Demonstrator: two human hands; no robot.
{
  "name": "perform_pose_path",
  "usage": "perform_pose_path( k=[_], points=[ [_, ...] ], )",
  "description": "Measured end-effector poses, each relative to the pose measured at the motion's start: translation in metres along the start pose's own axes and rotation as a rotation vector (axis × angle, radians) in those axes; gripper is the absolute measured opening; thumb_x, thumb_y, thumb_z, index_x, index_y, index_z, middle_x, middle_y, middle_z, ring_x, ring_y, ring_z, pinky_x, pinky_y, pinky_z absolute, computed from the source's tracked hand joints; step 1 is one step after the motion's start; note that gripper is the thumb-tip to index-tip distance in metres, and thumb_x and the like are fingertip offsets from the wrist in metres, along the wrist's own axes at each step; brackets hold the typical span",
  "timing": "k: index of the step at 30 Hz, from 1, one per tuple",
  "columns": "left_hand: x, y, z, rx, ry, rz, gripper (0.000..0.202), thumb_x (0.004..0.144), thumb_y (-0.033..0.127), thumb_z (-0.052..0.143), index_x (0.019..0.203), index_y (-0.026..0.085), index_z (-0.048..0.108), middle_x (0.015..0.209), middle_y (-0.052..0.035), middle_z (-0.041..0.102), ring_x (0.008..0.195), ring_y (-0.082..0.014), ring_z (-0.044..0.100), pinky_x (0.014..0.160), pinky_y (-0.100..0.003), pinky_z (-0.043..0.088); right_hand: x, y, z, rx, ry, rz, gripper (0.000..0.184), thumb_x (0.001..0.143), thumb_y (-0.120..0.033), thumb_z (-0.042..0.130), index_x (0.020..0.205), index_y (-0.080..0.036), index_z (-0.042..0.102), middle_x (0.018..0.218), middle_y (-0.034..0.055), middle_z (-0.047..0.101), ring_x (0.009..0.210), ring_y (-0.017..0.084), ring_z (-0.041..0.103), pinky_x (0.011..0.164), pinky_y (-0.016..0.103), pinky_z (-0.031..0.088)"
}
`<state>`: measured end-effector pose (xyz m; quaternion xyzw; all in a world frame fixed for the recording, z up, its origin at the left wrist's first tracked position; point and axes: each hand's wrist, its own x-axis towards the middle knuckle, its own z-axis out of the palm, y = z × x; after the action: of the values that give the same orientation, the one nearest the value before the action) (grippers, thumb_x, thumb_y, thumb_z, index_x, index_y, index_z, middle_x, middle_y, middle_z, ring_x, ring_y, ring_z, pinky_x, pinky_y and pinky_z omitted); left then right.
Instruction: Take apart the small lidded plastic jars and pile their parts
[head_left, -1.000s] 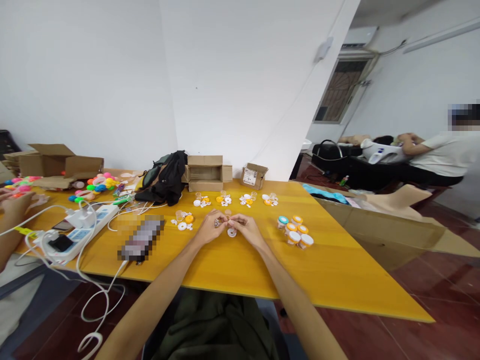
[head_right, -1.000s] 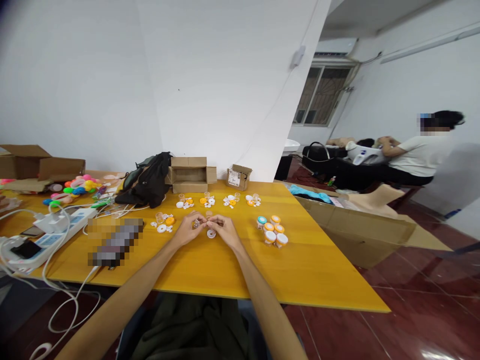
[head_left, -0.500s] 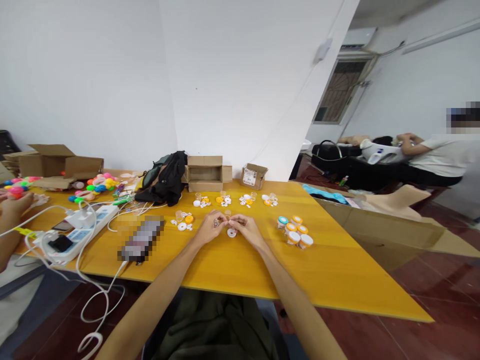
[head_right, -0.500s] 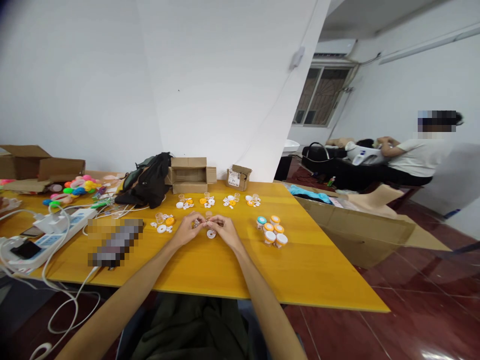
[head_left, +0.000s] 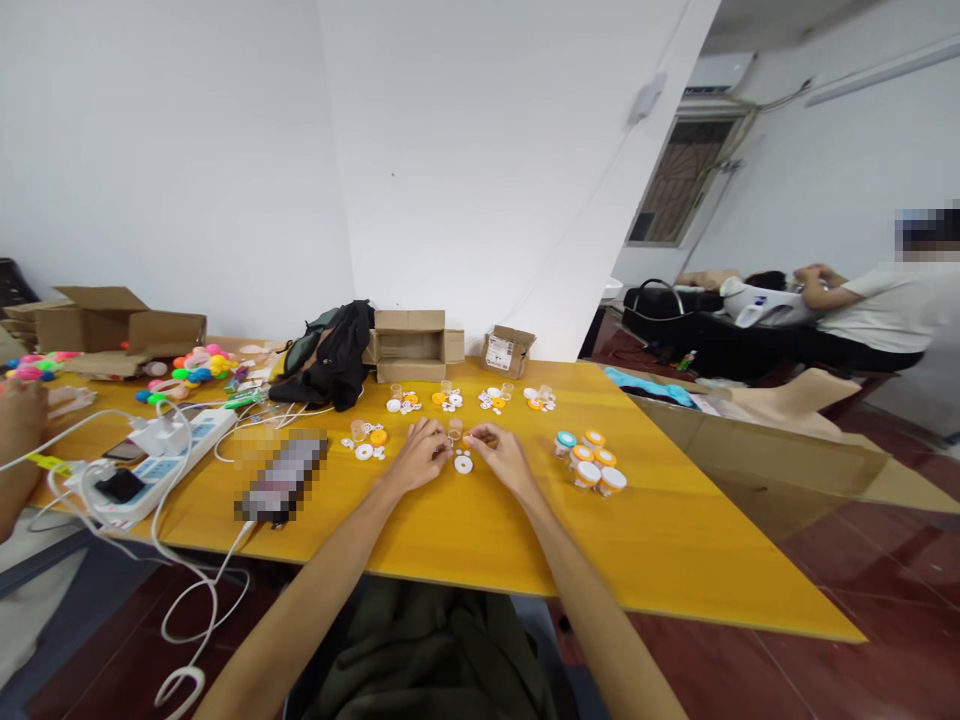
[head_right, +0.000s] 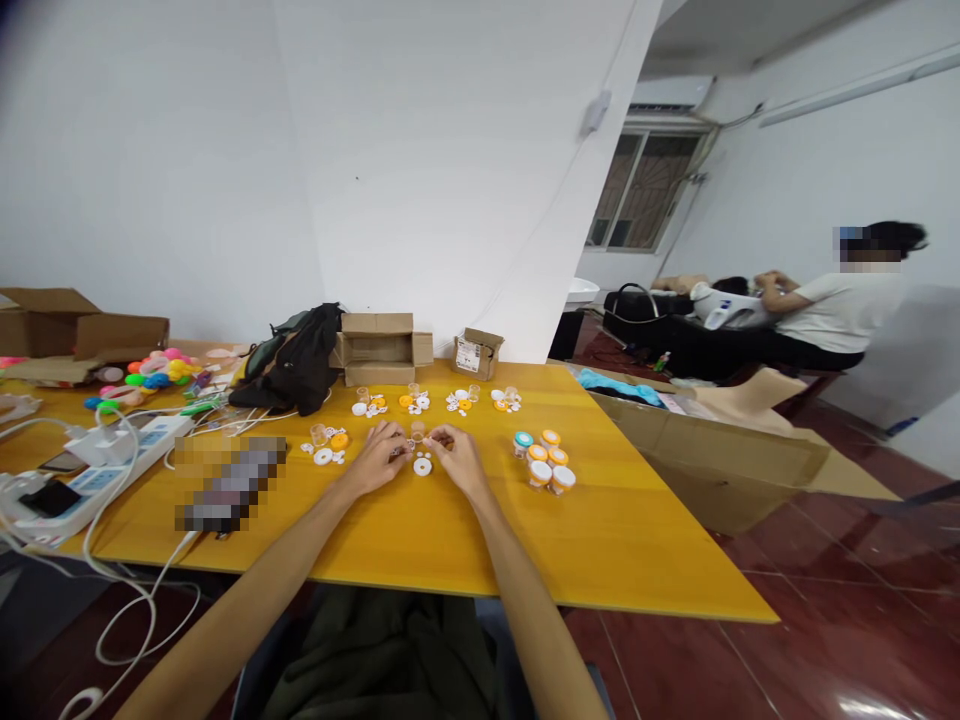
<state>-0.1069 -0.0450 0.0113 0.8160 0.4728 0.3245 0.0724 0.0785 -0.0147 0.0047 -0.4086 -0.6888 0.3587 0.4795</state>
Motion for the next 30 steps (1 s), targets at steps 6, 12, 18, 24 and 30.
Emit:
perform_pose_path(
  k=[6, 12, 18, 24, 30],
  points=[
    [-0.001, 0.0, 0.002, 0.056, 0.006, 0.011, 0.017, 0.08, 0.008, 0.054, 0.075, 0.022, 0.063, 0.092, -0.0049, 0.058, 0.093, -0.0233, 0.049, 0.085, -0.039, 0.04, 0.0, 0.004, -0.005, -0.06, -0.011, 0.006, 0.02, 0.073, -0.042, 0.062, 0.072, -0.022, 0.064, 0.074, 0.0036, 0.072, 0.068, 0.02, 0.063, 0.07, 0.033, 0.05],
    [-0.002, 0.002, 0.002, 0.044, 0.018, 0.035, 0.015, 0.084, 0.011, 0.054, 0.084, 0.023, 0.064, 0.094, -0.0045, 0.058, 0.094, -0.0229, 0.05, 0.087, -0.038, 0.04, 0.0, 0.001, -0.014, -0.213, -0.049, 0.084, 0.015, 0.069, -0.035, 0.064, 0.063, -0.022, 0.059, 0.063, 0.0014, 0.066, 0.062, 0.019, 0.06, 0.061, 0.03, 0.044],
    [-0.002, 0.009, -0.002, 0.009, -0.088, 0.13, 0.012, 0.086, 0.022, 0.058, 0.092, 0.025, 0.068, 0.105, -0.0063, 0.059, 0.101, -0.0244, 0.051, 0.091, -0.04, 0.04, -0.002, -0.001, -0.023, -0.242, -0.095, 0.062, 0.009, 0.066, -0.028, 0.066, 0.062, -0.023, 0.059, 0.064, 0.001, 0.067, 0.061, 0.018, 0.058, 0.062, 0.03, 0.042],
    [-0.002, 0.011, -0.003, 0.033, -0.113, 0.112, 0.015, 0.085, 0.017, 0.056, 0.086, 0.024, 0.069, 0.108, -0.0078, 0.06, 0.104, -0.0261, 0.05, 0.093, -0.042, 0.039, -0.003, 0.003, -0.025, -0.228, -0.144, 0.029, 0.007, 0.064, -0.027, 0.066, 0.061, -0.023, 0.06, 0.062, 0.0004, 0.064, 0.058, 0.017, 0.055, 0.059, 0.03, 0.042],
    [-0.002, 0.007, -0.001, 0.009, -0.063, 0.084, 0.023, 0.08, 0.009, 0.053, 0.09, 0.025, 0.067, 0.106, -0.007, 0.061, 0.103, -0.0259, 0.051, 0.092, -0.042, 0.04, -0.005, -0.005, -0.023, -0.282, -0.116, -0.025, 0.01, 0.067, -0.03, 0.068, 0.062, -0.024, 0.062, 0.069, 0.0022, 0.066, 0.062, 0.018, 0.055, 0.061, 0.031, 0.042]
  ],
)
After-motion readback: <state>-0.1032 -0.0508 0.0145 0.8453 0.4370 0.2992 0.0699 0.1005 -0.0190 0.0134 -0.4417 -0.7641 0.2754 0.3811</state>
